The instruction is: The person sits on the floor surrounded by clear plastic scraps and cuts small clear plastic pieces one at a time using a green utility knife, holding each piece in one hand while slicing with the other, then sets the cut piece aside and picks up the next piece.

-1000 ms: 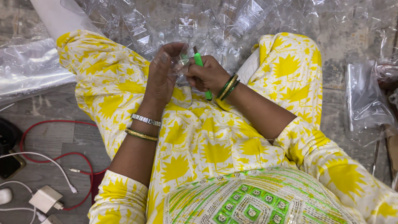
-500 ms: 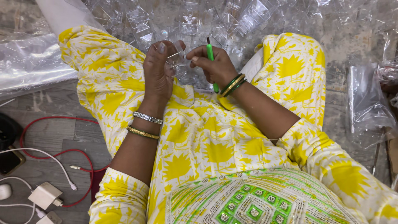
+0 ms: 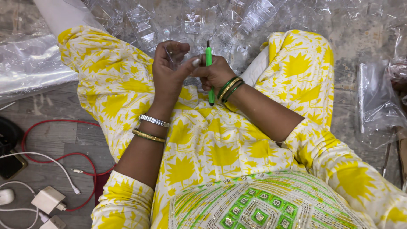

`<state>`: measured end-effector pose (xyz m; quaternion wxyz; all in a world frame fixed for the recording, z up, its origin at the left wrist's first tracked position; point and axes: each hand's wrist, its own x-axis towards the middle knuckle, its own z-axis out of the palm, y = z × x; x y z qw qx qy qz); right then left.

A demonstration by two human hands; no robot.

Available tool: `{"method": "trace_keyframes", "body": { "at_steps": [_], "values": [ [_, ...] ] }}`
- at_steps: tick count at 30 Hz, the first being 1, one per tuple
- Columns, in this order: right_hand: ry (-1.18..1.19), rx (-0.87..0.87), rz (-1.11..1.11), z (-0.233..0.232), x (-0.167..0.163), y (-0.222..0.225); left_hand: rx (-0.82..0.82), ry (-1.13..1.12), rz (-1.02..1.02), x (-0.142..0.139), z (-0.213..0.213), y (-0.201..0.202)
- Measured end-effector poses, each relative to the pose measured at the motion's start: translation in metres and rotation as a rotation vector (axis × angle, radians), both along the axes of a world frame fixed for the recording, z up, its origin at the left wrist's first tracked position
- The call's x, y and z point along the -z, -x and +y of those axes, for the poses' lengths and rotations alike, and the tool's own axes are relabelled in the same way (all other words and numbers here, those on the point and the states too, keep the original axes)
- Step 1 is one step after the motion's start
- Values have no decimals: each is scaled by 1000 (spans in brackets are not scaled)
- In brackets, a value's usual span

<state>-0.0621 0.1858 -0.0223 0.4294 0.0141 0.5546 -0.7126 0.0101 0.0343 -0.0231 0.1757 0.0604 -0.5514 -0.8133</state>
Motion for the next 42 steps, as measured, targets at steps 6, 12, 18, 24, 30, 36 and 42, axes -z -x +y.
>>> {"method": "trace_keyframes", "body": {
  "at_steps": [6,12,18,24,30,36,42],
  "values": [
    [-131,-42,93,-2,3,6,16,105,39,1,3,1],
    [-120,-11,102,-5,10,9,-73,20,-36,-1,0,0],
    [-274,62,297,5,13,24,-173,-284,55,4,-16,7],
    [-79,-27,264,6,-2,20,-57,-265,41,-3,-16,2],
    [45,-161,25,6,-14,17,8,-123,31,-9,-13,0],
    [158,-153,-94,11,-1,22,60,-373,67,-6,-17,1],
    [-44,-152,707,5,7,16,36,-498,48,-7,-21,0]
  ]
}}
